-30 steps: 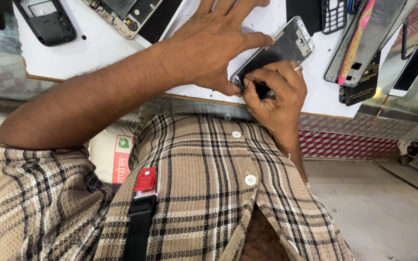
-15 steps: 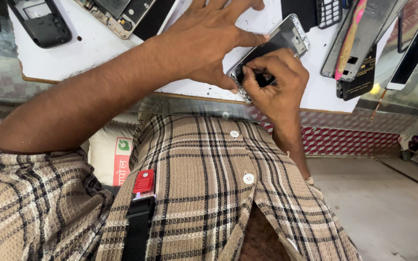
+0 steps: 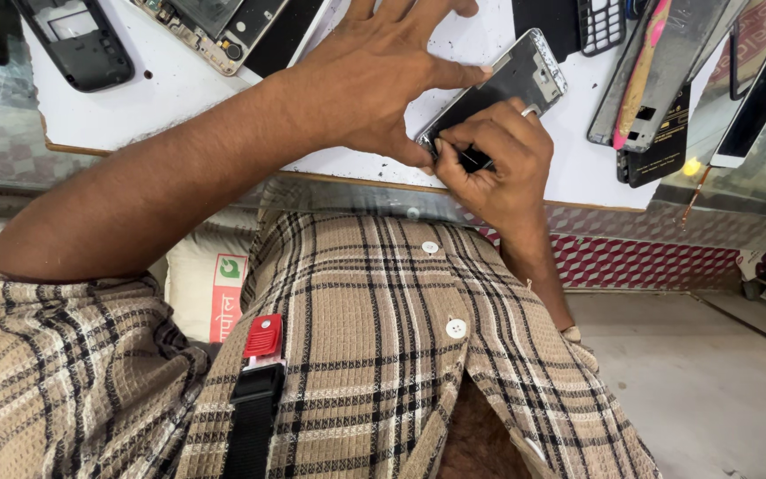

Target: The person disassembles a smartphone, removes the screen and internal components, and uses a small tool to pry and adjust parts. They handle multiple phone frames and components on a cluttered workbench.

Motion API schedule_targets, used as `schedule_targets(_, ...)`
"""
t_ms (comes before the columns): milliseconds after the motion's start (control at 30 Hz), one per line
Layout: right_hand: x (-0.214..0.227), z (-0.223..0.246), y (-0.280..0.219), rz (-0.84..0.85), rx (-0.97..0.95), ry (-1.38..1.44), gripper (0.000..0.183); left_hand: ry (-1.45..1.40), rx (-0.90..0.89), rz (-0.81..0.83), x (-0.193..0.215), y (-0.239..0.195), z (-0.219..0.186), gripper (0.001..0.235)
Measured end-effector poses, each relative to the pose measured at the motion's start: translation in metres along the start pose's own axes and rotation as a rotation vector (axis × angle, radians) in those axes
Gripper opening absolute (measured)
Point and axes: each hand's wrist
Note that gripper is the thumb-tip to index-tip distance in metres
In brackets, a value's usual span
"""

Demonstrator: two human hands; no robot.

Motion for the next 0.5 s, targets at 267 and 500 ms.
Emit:
schedule_targets(267,0.006,-0.009,0.006,-0.033,-0.041,-0.017,0.011,-0.012,0.031,0.059,0.003,0.004,0.000,0.099)
schedule_targets(500,0.008,-0.017,0.008,-0.137,-0.161,-0.018,0.012,-0.018,0.020,0.045,0.007,0.002,-0.002,0.097)
Point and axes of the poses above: each hand's wrist, its own y-axis towards the middle knuckle, its own x-axis out of the back of the hand, z = x × y, and after that the axes turned 3 degrees about -y, right-handed
